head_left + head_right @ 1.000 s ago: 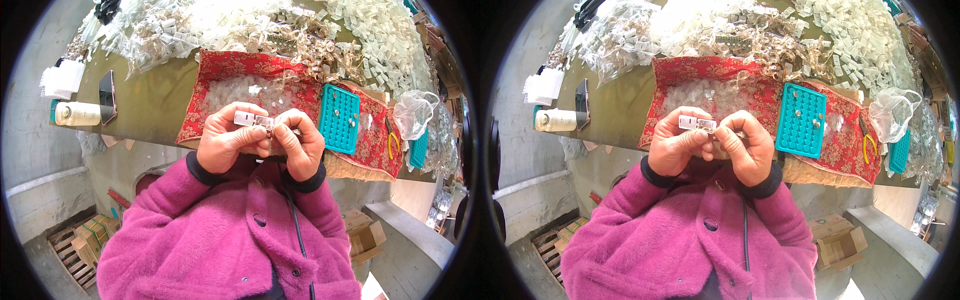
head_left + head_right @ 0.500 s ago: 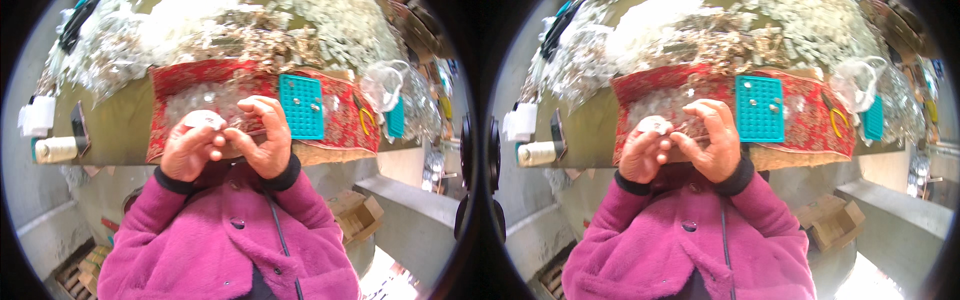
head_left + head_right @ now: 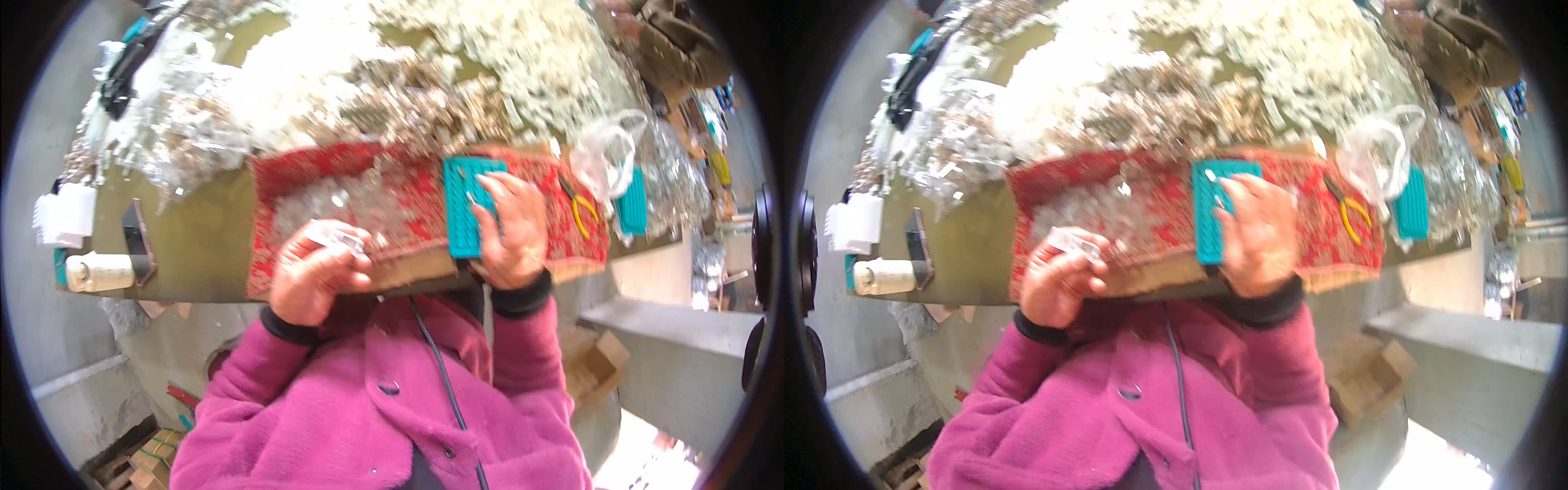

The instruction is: The person assembles small electronic components by hand, inserting metal pins into white plastic housings and placing them into a blue tray. The person repeatedly picks components from a pile, aligns and inserts pins, and deposits finished units into the tray.

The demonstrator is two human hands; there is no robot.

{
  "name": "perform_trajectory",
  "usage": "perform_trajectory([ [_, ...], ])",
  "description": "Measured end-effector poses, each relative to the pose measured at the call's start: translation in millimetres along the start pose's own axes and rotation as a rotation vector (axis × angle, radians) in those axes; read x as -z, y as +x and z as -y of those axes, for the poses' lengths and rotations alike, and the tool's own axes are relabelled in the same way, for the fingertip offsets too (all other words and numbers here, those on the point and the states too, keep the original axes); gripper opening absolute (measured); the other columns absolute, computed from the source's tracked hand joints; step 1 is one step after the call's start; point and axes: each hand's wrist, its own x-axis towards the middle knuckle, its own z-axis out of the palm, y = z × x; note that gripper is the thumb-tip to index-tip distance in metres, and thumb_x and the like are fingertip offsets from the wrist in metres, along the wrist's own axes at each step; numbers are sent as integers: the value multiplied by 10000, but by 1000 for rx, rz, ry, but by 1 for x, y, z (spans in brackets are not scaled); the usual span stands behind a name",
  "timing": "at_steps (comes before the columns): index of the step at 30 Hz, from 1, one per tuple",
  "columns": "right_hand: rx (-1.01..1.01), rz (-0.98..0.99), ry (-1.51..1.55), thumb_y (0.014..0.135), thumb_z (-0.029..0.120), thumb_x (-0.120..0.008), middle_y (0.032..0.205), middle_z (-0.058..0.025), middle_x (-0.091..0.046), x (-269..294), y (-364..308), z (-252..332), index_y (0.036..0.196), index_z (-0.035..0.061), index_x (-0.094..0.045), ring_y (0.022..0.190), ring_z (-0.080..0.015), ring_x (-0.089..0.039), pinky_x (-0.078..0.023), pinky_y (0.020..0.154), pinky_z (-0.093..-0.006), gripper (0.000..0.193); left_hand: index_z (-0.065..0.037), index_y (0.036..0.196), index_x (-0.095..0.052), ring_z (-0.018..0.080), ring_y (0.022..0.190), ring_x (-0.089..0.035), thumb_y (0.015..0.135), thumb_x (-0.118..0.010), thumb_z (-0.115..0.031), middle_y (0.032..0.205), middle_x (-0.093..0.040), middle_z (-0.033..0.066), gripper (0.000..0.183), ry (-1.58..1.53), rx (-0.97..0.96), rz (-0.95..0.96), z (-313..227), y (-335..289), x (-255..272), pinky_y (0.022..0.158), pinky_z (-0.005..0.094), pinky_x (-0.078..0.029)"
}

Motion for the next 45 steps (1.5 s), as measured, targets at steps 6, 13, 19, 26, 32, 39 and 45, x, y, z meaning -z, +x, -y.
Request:
perform_trajectory([
  [6, 111, 64, -57, 809, 13, -775, 1121, -135, -691, 6, -3, -38, 1158, 31, -734, 1017, -360, -647, -523, 906, -453, 352, -18, 1207, -674, 209, 916, -750, 973, -690, -44, 1185, -734, 151, 236, -22, 69, 33, 0, 2, -10, 745, 373, -675],
  [13, -9, 72, 97, 829, -53, -750, 1036, -139, -644, 0, -17, -49, 1088, 34, -706, 1008, -343, -641, -533, 876, -413, 276, -21, 1226, -670, 200, 956, -746, 971, -718, -45, 1211, -724, 147, 261, -34, 80, 107, 4, 3, -6, 770, 372, -676],
  [19, 51, 70, 43, 844, -48, -721, 956, -135, -565, -4, -15, -48, 1006, 53, -622, 899, -340, -597, -510, 764, -440, 215, -9, 1269, -670, 179, 928, -744, 992, -708, -58, 1174, -733, 119, 284, -63, 40, 97, 6, 2, -5, 795, 352, -666],
  [26, 66, 128, 9, 833, -74, -698, 970, -142, -575, 2, -15, -51, 1026, 42, -619, 909, -345, -612, -518, 765, -436, 238, -9, 1262, -682, 120, 827, -693, 970, -696, -17, 1098, -748, 85, 293, 3, -19, 74, 10, 3, -1, 702, 267, -592],
  [32, 79, 153, -18, 808, -102, -673, 979, -150, -575, 6, -14, -51, 1026, 37, -619, 921, -355, -616, -519, 774, -441, 264, -20, 1140, -719, 81, 767, -646, 934, -689, -4, 1027, -759, 56, 209, 122, -68, 31, 11, 4, -6, 669, 236, -539],
  [39, -108, 41, 303, 950, -50, -657, 970, -100, -574, 28, -6, -20, 1078, 39, -643, 923, -239, -606, -514, 749, -362, 156, -24, 1189, -719, 57, 726, -614, 947, -694, -24, 1034, -761, 35, 244, 170, -74, -3, 12, 2, -12, 638, 228, -503],
  [45, -823, 340, 2043, 1094, 124, -576, 1050, -57, -536, -3, -17, 57, 1201, 56, -607, 831, -127, -483, -423, 697, -263, 130, -26, 1143, -729, 34, 709, -597, 932, -650, -13, 1002, -759, 15, 226, 261, -116, 26, 5, 1, -18, 609, 213, -484],
])
